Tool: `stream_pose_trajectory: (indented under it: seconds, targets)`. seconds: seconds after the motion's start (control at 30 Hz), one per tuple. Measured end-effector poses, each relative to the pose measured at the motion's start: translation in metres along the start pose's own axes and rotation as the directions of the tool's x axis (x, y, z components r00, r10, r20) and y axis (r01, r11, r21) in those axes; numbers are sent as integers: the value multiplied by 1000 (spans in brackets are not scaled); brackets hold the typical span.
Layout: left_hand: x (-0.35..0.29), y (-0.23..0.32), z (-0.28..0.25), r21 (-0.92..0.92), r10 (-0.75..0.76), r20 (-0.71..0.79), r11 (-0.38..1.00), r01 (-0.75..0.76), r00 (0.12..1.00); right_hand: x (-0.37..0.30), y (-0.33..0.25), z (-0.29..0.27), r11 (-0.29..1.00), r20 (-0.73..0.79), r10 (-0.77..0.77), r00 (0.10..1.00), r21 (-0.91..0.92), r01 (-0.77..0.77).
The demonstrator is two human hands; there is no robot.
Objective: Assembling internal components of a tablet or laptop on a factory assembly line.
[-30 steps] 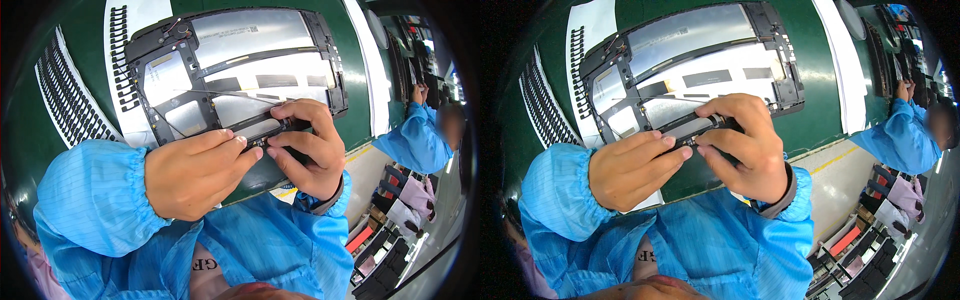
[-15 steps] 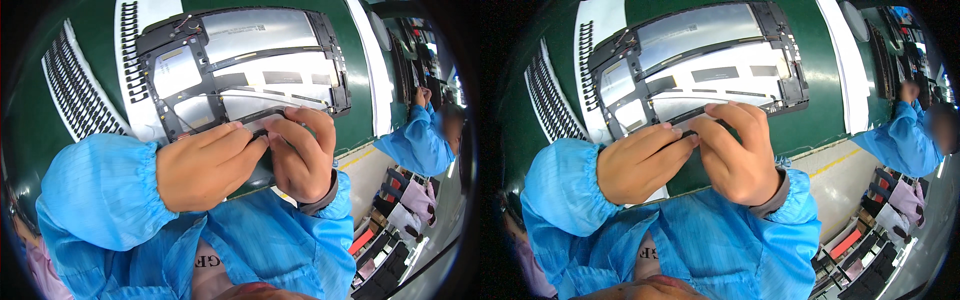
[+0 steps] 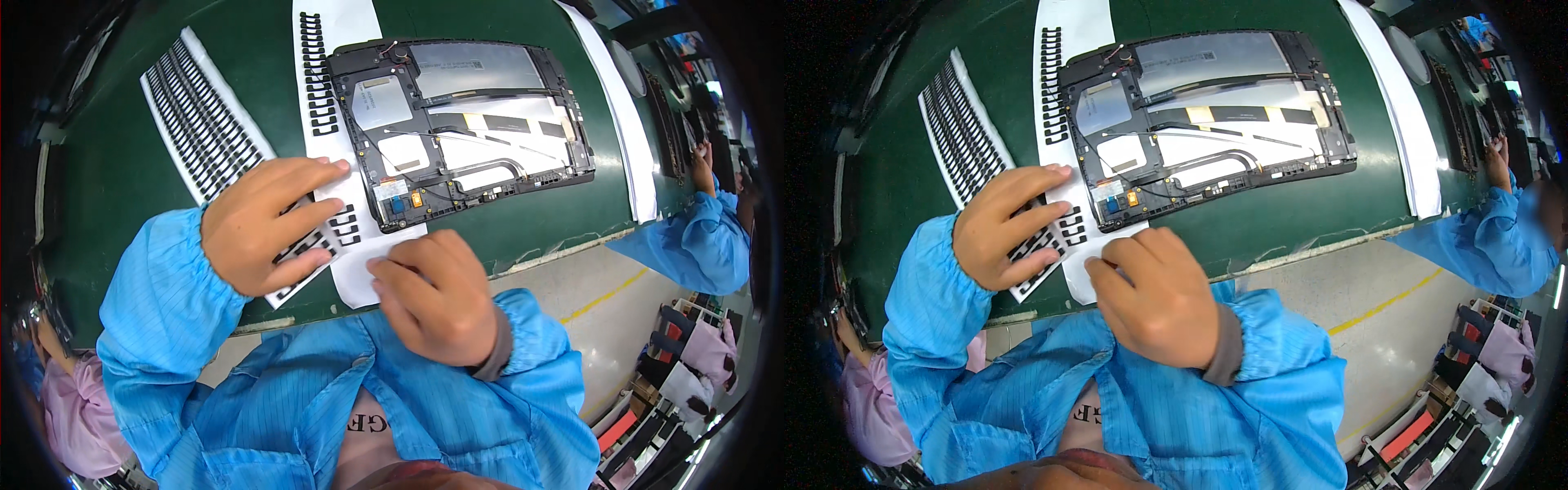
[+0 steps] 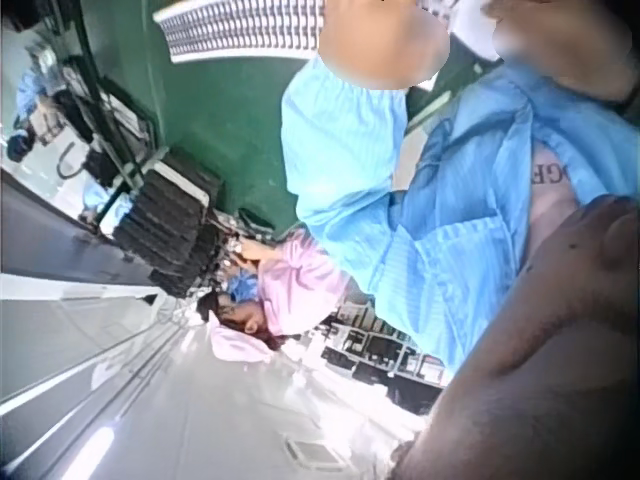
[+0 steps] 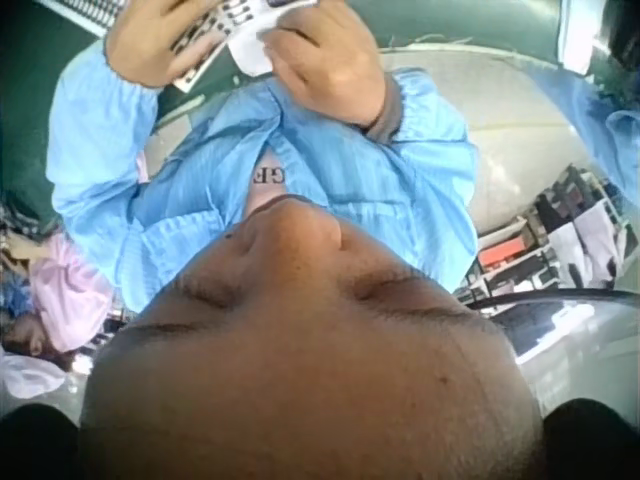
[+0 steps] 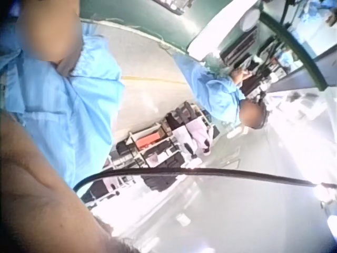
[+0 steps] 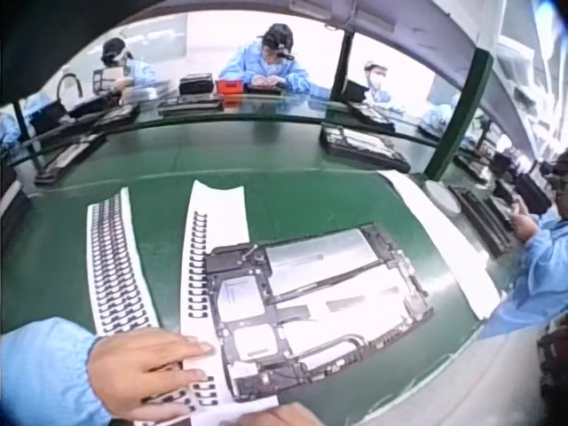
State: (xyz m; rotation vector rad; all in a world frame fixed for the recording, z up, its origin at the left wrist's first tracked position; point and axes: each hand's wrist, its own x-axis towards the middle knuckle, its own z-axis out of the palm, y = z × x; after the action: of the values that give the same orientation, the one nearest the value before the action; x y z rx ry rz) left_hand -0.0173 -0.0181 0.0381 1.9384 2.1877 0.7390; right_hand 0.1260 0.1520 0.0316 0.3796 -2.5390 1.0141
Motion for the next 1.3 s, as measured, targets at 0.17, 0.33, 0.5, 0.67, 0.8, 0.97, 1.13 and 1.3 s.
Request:
stream_pose_trajectory:
  seconds: [0.17,0.33,0.5,0.67,0.8,0.97,1.13,1.3]
  targets:
    - [-17,-1,-4,-97,36,-34,995,-39,999,2,-4,22,988,-121,46,992,-144,-63]
    - [-17,1,9,-118,46,-15,992,-48,999,5,-7,34,950,-175,62,983,-290,-112]
    - [-18,5,7,-60,69,-46,996,-71,997,7,-8,49,952,-278,-13,961,-297,-73]
    - [-20,4,6,-49,78,-17,996,-79,997,5,-9,53,977,-288,52,956,-184,-109]
    - [-21,1,6,-61,67,-6,996,-68,998,5,-10,53,990,-303,5,953,-131,-46]
    - [-16,6,3,-58,74,49,996,-72,996,3,-14,33,992,-338,-10,941,118,53]
    - [-27,6,-2,-34,2,31,999,-1,1000,-16,14,-30,798,-255,298,920,595,-94]
    - [-44,0,-16,-166,47,87,986,-32,995,-48,63,-92,760,-505,581,638,618,-203]
